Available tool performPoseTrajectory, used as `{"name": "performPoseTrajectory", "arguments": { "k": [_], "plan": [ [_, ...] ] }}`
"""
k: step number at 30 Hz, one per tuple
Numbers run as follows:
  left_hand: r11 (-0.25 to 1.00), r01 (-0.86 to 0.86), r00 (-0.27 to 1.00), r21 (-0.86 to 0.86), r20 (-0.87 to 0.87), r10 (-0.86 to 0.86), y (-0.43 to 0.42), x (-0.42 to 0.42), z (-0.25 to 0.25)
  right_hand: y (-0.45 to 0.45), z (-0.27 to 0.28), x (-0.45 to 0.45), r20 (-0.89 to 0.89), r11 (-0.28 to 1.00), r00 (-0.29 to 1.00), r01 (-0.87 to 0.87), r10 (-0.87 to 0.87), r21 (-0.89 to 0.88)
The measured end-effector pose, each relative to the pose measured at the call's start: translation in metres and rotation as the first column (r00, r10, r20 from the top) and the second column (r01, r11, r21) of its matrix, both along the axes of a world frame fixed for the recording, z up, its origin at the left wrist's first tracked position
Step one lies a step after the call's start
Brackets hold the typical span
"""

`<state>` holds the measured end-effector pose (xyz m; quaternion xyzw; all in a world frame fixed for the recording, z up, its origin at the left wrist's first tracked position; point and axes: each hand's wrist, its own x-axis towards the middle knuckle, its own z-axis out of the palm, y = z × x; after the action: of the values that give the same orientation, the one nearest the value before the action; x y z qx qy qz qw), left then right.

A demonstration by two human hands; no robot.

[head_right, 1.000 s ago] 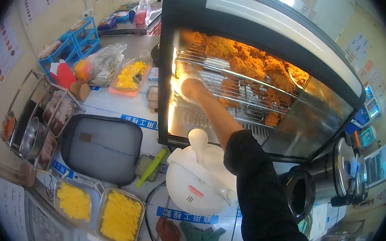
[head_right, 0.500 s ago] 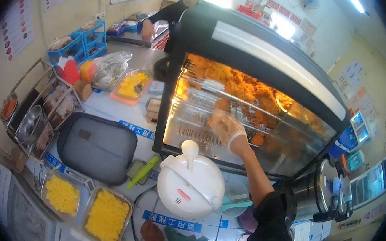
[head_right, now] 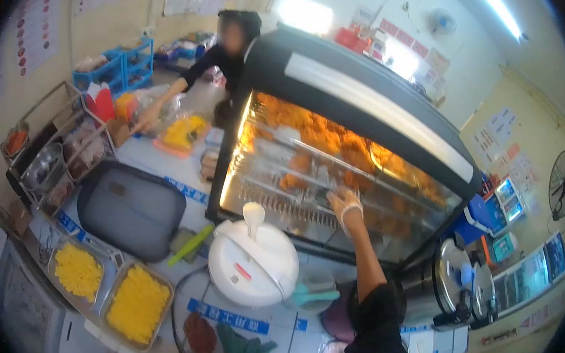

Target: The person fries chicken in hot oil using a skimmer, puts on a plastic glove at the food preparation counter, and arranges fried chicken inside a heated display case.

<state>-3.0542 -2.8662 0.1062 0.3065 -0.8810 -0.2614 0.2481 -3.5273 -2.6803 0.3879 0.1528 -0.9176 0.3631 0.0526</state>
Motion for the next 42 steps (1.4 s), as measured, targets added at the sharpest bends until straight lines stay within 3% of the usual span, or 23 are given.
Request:
{"name": "performPoseTrajectory", "arguments": {
  "k": [1,2,4,8,14,15,17,18,20,21,25,34,39,42],
  "plan": [
    [1.000,0.011,1.000,0.017,0.023,-0.012,0.002,0.002,-0.003,0.001,-0.002,0.003,-0.065,0.989,0.997,-0.023,0.033,0.149],
    [1.000,-0.002,1.000,-0.016,0.009,0.002,0.001,-0.002,-0.007,-0.004,-0.003,0.003,-0.055,0.986,0.998,-0.022,0.031,0.166],
    [1.000,-0.015,1.000,-0.008,0.016,0.015,0.007,0.000,-0.008,-0.015,-0.005,0.017,-0.232,0.933,0.967,-0.013,0.103,0.361],
    [1.000,-0.015,1.000,0.006,0.021,0.015,0.000,0.003,-0.009,-0.038,0.012,0.025,-0.239,0.903,0.944,-0.113,0.227,0.414],
    [0.999,0.011,0.999,0.041,0.042,-0.013,-0.002,-0.002,-0.005,-0.048,0.003,-0.047,-0.321,0.861,0.883,-0.156,0.341,0.484],
    [0.999,0.013,0.998,0.044,0.065,-0.016,-0.002,-0.002,-0.006,-0.047,-0.003,-0.072,-0.279,0.851,0.913,-0.121,0.298,0.510],
    [0.999,-0.010,0.999,0.034,0.049,0.008,-0.001,-0.001,-0.005,-0.069,0.037,-0.046,-0.070,0.859,0.995,-0.025,0.071,0.511],
    [1.000,-0.006,1.000,0.030,0.025,0.005,-0.002,-0.002,-0.006,-0.073,0.031,-0.060,-0.072,0.863,0.994,-0.031,0.077,0.505],
    [0.999,-0.010,0.999,0.040,0.049,0.008,-0.001,-0.003,-0.011,-0.067,0.014,-0.098,-0.033,0.722,0.932,0.302,-0.362,0.623],
    [0.998,-0.011,0.997,0.057,0.081,0.007,-0.002,-0.003,-0.012,-0.060,0.009,-0.110,-0.030,0.718,0.928,0.307,-0.371,0.625],
    [1.000,-0.007,0.988,0.029,0.153,0.002,-0.005,-0.004,-0.008,-0.038,-0.006,-0.148,-0.132,0.729,0.965,0.256,-0.225,0.635],
    [0.991,0.007,0.997,0.134,0.071,-0.017,-0.005,0.001,-0.024,-0.011,-0.047,-0.202,-0.172,0.734,0.983,0.064,0.072,0.676],
    [0.992,-0.058,0.996,0.108,0.079,0.049,-0.007,0.007,-0.006,0.004,-0.057,-0.227,-0.234,0.794,0.958,0.011,0.165,0.608],
    [0.994,0.014,0.997,0.112,0.075,-0.023,-0.005,0.009,-0.010,0.023,-0.059,-0.221,-0.236,0.859,0.948,-0.068,0.214,0.507]
  ]
}}
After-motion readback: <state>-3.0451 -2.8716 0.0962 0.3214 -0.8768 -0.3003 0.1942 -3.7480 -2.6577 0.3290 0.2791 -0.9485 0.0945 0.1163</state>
